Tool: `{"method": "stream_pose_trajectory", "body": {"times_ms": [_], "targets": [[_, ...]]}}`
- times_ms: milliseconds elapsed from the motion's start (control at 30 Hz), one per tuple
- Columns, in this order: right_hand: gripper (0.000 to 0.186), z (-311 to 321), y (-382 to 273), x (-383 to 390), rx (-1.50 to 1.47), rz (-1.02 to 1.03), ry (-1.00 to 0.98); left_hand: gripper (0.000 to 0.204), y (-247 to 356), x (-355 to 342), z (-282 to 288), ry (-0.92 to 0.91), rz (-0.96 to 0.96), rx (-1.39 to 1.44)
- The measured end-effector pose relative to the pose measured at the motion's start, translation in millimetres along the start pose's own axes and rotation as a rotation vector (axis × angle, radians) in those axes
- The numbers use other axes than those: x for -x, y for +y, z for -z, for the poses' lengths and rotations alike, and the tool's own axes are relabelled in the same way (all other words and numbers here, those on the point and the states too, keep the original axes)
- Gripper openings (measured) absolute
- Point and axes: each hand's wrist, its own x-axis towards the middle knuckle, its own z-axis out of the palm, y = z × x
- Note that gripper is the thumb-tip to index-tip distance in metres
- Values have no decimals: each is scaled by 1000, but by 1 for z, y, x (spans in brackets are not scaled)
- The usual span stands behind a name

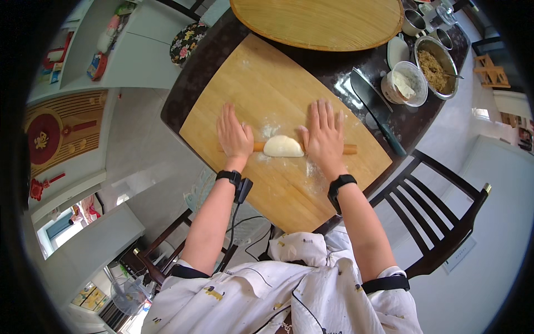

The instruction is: The person kneads a ball of dough on a floured wooden board, cuts it into smaller pieces, and rolls one piece into a thin circular sheet using a rolling pin. The person repeatedly flattens and rotates the dough to achieve an even thickness.

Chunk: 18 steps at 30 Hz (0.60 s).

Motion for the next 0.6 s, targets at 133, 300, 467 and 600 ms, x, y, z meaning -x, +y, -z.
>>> {"method": "stream_pose_trajectory", "body": {"times_ms": [133, 300, 467, 600], "targets": [[64, -1, 4, -14, 9, 27, 8, 61, 1, 4, 0, -13, 25, -6], [66, 3, -7, 69, 16, 61, -122, 57, -2, 94, 14, -110, 61, -3], [62, 14, 0, 155, -141, 37, -213, 56, 14, 182, 49, -146, 83, 20], [59, 13, 3, 155, -121, 6, -167, 58, 15, 207, 43, -120, 179, 88]]}}
